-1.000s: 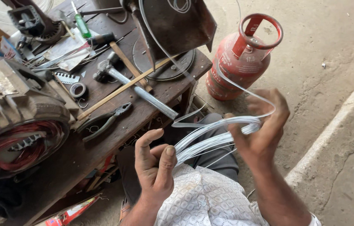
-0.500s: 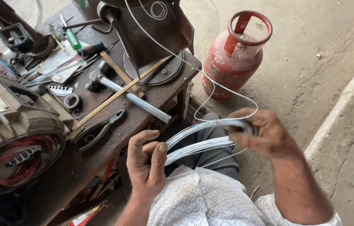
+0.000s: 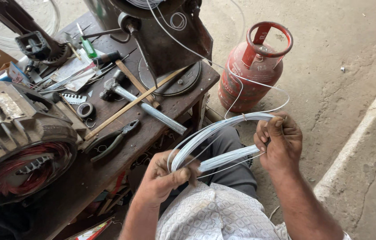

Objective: The person coils a length of white insulated wire by hand and inserts it into a cylindrical metal housing. They use a wooden stick to push and compact the wire inside the housing, then briefly interact with a passing dog before returning to adjust the wire.

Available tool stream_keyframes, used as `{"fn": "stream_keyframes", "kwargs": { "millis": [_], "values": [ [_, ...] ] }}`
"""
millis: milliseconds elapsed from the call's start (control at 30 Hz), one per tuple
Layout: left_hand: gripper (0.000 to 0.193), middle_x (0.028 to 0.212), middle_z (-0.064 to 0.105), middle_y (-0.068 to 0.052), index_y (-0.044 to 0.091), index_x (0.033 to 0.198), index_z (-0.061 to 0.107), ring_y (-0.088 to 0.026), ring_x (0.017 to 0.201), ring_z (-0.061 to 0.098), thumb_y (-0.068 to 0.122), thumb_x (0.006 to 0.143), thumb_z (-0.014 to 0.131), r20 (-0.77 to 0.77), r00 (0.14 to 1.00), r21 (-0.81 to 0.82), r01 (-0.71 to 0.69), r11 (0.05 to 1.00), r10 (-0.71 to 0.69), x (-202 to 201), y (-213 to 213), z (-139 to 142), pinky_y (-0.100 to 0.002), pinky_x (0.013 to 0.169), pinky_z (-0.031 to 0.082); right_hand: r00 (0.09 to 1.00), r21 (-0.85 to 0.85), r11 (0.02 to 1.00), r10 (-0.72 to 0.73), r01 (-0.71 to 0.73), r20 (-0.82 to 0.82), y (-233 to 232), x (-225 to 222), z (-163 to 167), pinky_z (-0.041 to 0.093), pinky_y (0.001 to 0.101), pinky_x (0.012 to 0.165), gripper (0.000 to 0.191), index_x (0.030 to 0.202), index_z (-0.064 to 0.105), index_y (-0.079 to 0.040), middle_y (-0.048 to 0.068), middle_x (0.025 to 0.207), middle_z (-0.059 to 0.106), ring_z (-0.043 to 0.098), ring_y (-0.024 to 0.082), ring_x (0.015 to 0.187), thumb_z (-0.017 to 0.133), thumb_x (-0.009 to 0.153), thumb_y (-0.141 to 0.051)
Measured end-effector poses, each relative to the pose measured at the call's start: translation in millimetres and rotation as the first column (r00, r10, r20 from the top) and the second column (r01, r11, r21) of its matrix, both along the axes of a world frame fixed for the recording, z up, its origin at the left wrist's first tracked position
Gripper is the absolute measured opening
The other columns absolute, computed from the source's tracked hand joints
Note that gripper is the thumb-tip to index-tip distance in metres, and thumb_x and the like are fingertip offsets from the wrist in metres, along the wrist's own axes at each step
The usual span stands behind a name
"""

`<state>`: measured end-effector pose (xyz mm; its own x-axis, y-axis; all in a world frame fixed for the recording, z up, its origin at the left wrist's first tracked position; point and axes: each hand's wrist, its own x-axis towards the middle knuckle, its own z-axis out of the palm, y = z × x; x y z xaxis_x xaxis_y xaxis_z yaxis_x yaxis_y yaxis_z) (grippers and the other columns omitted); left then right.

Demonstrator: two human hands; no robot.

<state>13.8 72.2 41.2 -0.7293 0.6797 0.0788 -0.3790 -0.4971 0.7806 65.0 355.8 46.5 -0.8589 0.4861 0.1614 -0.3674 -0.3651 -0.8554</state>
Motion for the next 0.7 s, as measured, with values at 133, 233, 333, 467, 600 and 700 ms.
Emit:
{"fn": "stream_keyframes", "kwargs": {
  "millis": [133,233,333,467,600,700],
  "values": [
    [0.029,0.068,0.064,-0.003,-0.003,0.100,0.072,-0.005,0.051,0.052,0.025,0.101,0.079,-0.044,0.979,0.134,0.205,0.970,-0.201,7,-13,-11,-0.024,0.045,0.040,0.994,0.031,0.994,0.108,-0.107,-0.019,0,-2,1,0.034,0.0201,0.039,0.031,0.087,0.061,-0.008,-0.004,0.064,0.045,0.042,0.004,0.052,0.074,0.098,-0.035],
    [0.036,0.067,0.057,0.003,0.000,0.110,0.069,-0.005,0.052,0.047,0.032,0.097,0.077,-0.008,0.917,0.098,0.398,0.912,-0.399,8,-22,-15,-0.023,0.044,0.035,0.976,0.212,0.955,0.217,-0.206,-0.028,9,-4,4,0.036,0.0198,0.040,0.026,0.088,0.064,-0.006,-0.002,0.065,0.052,0.044,0.004,0.051,0.077,0.095,-0.027],
    [0.033,0.065,0.057,0.001,0.003,0.099,0.065,-0.006,0.051,0.048,0.034,0.102,0.076,0.194,0.909,0.175,0.338,0.925,-0.368,12,-21,-13,-0.025,0.043,0.035,0.977,0.414,0.896,0.206,-0.162,-0.062,15,-5,6,0.036,0.0179,0.049,0.022,0.086,0.062,-0.005,-0.002,0.070,0.054,0.044,0.003,0.058,0.080,0.097,-0.014],
    [0.042,0.080,0.056,-0.004,-0.005,0.105,0.058,-0.012,0.070,0.050,0.035,0.105,0.072,-0.008,0.975,-0.182,0.217,0.959,-0.222,32,-15,6,-0.030,0.062,0.039,0.998,0.255,0.967,-0.002,0.019,-0.064,8,-21,7,0.050,0.0253,0.061,0.024,0.094,0.061,-0.007,-0.001,0.073,0.058,0.049,0.004,0.062,0.083,0.093,0.003],
    [0.048,0.088,0.069,-0.011,-0.007,0.120,0.071,-0.023,0.080,0.065,0.039,0.105,0.067,-0.245,0.948,-0.223,0.151,0.963,-0.205,49,-13,20,-0.040,0.078,0.049,0.993,0.313,0.943,-0.092,0.110,-0.071,2,-45,19,0.034,0.0191,0.045,0.033,0.110,0.057,-0.007,-0.005,0.071,0.051,0.043,0.001,0.053,0.083,0.091,0.001],
    [0.049,0.089,0.073,-0.014,-0.004,0.121,0.070,-0.024,0.078,0.069,0.042,0.106,0.065,-0.325,0.921,-0.117,0.187,0.975,-0.216,48,-10,13,-0.041,0.080,0.054,0.997,0.237,0.969,-0.067,0.075,-0.039,-3,-52,29,0.031,0.0185,0.042,0.036,0.119,0.058,-0.004,-0.005,0.070,0.049,0.041,0.001,0.051,0.081,0.092,-0.004]
  ]
}}
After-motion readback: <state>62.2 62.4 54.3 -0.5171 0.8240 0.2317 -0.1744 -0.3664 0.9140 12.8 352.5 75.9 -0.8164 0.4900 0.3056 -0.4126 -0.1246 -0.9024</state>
